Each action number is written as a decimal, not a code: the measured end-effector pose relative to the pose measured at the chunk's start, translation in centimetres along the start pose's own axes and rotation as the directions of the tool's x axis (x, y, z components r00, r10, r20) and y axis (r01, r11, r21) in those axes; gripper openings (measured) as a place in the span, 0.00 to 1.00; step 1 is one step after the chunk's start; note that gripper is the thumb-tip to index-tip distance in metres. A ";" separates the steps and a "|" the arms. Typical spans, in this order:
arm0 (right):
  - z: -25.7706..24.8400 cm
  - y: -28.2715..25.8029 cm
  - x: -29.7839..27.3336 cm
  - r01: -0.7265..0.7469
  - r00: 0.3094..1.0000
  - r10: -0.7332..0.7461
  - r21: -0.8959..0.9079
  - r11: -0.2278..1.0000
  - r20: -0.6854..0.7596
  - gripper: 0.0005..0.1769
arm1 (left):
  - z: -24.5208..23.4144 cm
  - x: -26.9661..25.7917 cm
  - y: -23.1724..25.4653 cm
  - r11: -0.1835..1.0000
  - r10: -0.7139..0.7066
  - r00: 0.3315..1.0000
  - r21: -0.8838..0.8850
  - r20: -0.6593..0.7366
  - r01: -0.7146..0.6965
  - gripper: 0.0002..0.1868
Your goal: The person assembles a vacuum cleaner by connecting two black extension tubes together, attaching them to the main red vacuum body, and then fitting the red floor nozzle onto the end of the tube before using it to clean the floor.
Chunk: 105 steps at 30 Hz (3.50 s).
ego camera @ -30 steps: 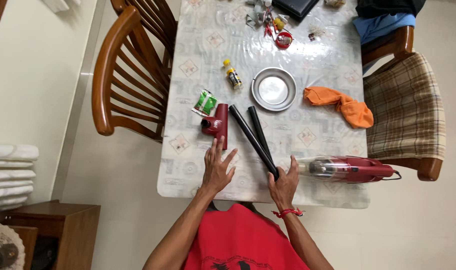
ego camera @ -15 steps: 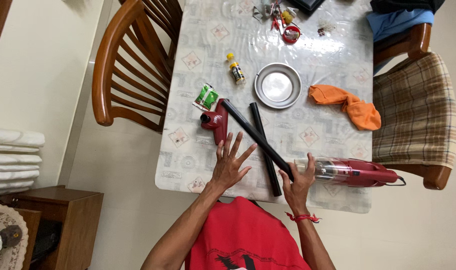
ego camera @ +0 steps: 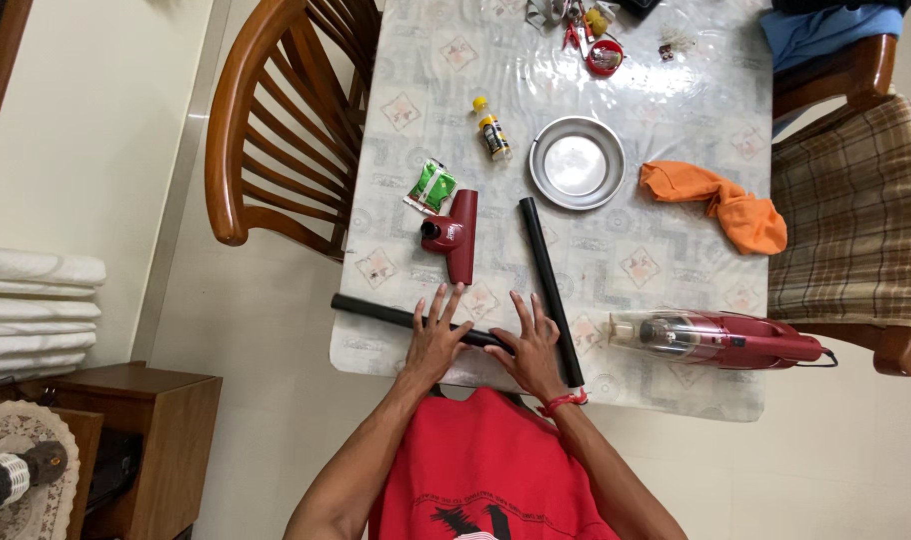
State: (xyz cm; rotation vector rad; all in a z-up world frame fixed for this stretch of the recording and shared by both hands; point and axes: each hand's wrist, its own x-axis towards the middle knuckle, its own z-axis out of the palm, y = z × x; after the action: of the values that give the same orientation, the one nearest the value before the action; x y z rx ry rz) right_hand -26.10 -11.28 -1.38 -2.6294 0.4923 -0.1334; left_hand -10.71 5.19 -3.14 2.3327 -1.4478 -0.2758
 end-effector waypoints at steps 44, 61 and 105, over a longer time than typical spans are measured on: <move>0.7 1.2 2.3 -0.310 0.937 0.330 -0.155 0.938 0.119 0.30 | -0.1 0.4 -4.9 0.978 -0.148 0.988 -0.139 0.052 0.154 0.29; -4.2 3.7 7.4 -0.648 0.674 0.733 0.404 0.646 -0.091 0.35 | 1.4 0.2 -4.4 0.979 -0.160 0.983 -0.111 0.087 0.169 0.23; -1.9 -4.5 8.5 0.242 0.969 -0.248 -0.186 0.952 -0.012 0.26 | -4.5 -2.4 -5.0 0.982 -0.187 0.937 -0.077 -0.295 0.172 0.21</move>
State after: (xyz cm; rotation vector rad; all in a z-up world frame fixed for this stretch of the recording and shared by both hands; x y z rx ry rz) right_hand -17.04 -11.43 2.41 -2.8660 0.1940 -0.2230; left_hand -6.09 10.30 -1.24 2.3459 -1.0736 -0.0011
